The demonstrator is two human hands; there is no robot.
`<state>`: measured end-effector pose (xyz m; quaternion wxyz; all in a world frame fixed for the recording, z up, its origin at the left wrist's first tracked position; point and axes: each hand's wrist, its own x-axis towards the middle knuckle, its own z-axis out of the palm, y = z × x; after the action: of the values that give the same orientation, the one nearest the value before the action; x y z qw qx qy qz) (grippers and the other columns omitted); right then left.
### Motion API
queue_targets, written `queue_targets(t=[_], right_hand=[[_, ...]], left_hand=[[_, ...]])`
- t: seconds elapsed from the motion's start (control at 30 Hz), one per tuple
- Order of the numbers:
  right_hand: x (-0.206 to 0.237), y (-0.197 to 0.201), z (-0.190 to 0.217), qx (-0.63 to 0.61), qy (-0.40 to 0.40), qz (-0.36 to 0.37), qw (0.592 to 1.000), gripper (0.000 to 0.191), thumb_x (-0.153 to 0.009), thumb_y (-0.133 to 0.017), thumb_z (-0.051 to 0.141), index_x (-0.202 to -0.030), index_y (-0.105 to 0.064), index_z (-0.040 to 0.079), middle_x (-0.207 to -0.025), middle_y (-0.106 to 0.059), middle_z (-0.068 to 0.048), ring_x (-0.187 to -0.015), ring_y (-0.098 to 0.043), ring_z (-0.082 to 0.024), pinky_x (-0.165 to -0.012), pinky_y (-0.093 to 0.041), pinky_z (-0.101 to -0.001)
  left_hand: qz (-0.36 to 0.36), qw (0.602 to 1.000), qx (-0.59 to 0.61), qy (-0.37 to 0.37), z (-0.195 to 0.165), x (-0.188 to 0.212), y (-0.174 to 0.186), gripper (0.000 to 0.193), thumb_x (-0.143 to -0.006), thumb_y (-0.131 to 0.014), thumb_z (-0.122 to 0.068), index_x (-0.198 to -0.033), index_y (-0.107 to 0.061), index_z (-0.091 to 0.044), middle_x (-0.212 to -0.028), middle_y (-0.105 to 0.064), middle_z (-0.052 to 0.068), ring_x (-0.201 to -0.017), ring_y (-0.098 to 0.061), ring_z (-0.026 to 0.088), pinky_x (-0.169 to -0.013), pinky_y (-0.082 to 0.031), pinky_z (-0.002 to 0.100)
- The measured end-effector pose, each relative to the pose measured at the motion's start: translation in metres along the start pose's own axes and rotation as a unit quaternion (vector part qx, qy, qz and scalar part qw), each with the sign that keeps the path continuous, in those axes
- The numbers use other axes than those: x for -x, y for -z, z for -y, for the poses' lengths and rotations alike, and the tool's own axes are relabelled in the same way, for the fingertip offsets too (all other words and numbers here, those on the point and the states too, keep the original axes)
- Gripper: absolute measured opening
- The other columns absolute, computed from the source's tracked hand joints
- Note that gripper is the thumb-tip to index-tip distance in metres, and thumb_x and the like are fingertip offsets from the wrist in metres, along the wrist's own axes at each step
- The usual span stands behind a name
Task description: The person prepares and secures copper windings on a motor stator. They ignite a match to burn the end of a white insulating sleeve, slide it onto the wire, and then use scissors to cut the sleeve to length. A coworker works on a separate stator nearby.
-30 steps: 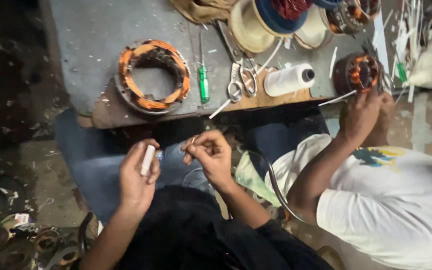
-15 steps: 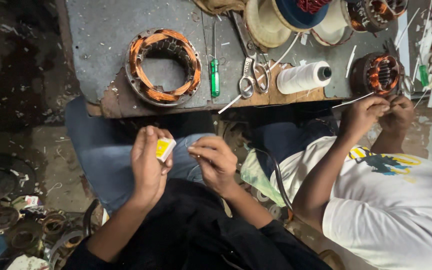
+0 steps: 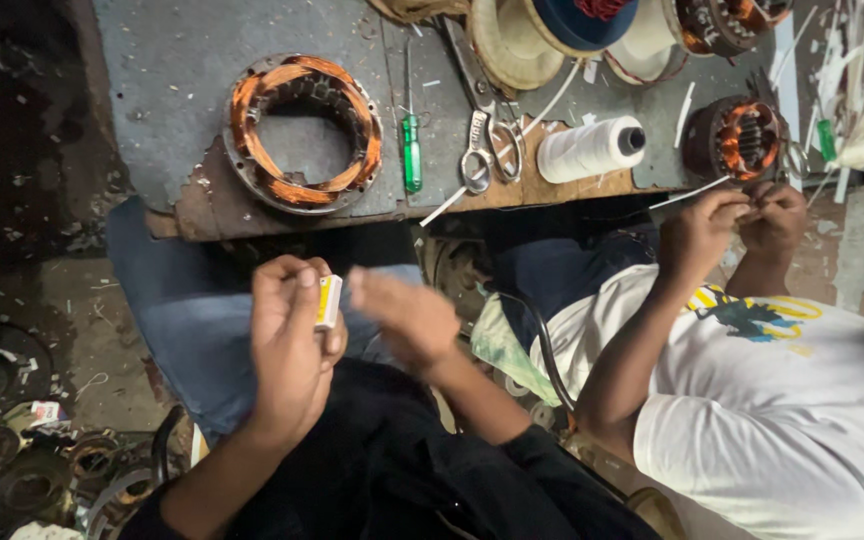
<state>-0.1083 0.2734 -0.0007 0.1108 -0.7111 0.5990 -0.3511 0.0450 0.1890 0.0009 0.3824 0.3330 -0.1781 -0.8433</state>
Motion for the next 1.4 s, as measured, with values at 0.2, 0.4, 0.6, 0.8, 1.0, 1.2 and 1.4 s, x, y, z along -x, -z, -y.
queue_targets(t=[0.2,0.4,0.6,0.8,1.0,1.2,1.4], right_hand=[[-0.012,0.003,-0.039,-0.03,-0.093,-0.37,0.924,0.015,-0.094,-0.069,-0.01,-0.105,-0.068,0.0,-0.117,-0.07,-0.013,-0.111,-0.069,-0.024,-0.097,-0.057,-0.0367],[-0.075,0.039,-0.093,-0.334,-0.168,-0.428,0.823,0.017,-0.102,-0.063,0.003,-0.115,-0.069,-0.006,-0.119,-0.069,-0.01,-0.113,-0.064,-0.021,-0.103,-0.05,-0.0329],[-0.146,0.044,-0.151,-0.532,-0.225,-0.31,0.755,0.029,-0.1,-0.069,0.014,-0.125,-0.07,-0.001,-0.12,-0.071,-0.007,-0.109,-0.064,-0.017,-0.098,-0.048,-0.0307],[-0.178,0.033,-0.154,-0.535,-0.251,-0.245,0.769,0.029,-0.095,-0.073,0.015,-0.12,-0.072,0.0,-0.113,-0.074,-0.004,-0.098,-0.064,-0.012,-0.089,-0.049,-0.0271],[-0.184,0.031,-0.149,-0.501,-0.259,-0.239,0.79,0.028,-0.093,-0.077,0.013,-0.117,-0.075,0.0,-0.101,-0.074,-0.003,-0.082,-0.057,-0.008,-0.075,-0.045,-0.0235],[-0.182,0.029,-0.146,-0.496,-0.259,-0.234,0.795,0.028,-0.091,-0.078,0.011,-0.115,-0.075,-0.002,-0.099,-0.074,-0.003,-0.082,-0.057,-0.008,-0.074,-0.044,-0.0234],[-0.179,0.028,-0.147,-0.505,-0.255,-0.23,0.792,0.027,-0.091,-0.079,0.01,-0.114,-0.076,-0.003,-0.098,-0.074,-0.004,-0.082,-0.058,-0.009,-0.075,-0.045,-0.0242]], left_hand=[[-0.014,0.998,-0.014,-0.054,-0.013,0.006,0.006,0.011,-0.108,-0.05,-0.013,-0.119,-0.046,-0.011,-0.111,-0.059,0.007,-0.054,-0.049,0.008,-0.039,-0.033,0.021],[0.006,0.986,-0.057,-0.157,-0.026,-0.007,0.006,0.016,-0.109,-0.057,-0.012,-0.12,-0.045,-0.01,-0.114,-0.058,0.007,-0.061,-0.053,0.011,-0.044,-0.038,0.023],[0.036,0.931,-0.146,-0.332,-0.066,-0.044,0.001,0.02,-0.115,-0.062,-0.008,-0.124,-0.045,-0.006,-0.113,-0.058,0.008,-0.066,-0.054,0.01,-0.053,-0.044,0.023],[0.042,0.832,-0.382,-0.4,-0.127,-0.127,-0.027,0.012,-0.115,-0.064,0.0,-0.124,-0.056,-0.001,-0.112,-0.062,0.007,-0.095,-0.064,0.013,-0.085,-0.053,0.027],[0.083,0.793,-0.501,-0.338,-0.163,-0.188,-0.084,0.017,-0.097,-0.069,0.0,-0.114,-0.065,-0.003,-0.109,-0.072,0.008,-0.102,-0.068,0.018,-0.091,-0.051,0.031],[0.089,0.708,-0.646,-0.27,-0.163,-0.19,-0.095,0.025,-0.091,-0.074,-0.011,-0.116,-0.073,-0.011,-0.103,-0.075,0.007,-0.097,-0.069,0.023,-0.087,-0.05,0.039],[0.155,0.703,-0.64,-0.268,-0.165,-0.192,-0.122,0.026,-0.104,-0.065,-0.03,-0.123,-0.077,-0.015,-0.114,-0.077,0.009,-0.104,-0.073,0.025,-0.094,-0.053,0.04]])
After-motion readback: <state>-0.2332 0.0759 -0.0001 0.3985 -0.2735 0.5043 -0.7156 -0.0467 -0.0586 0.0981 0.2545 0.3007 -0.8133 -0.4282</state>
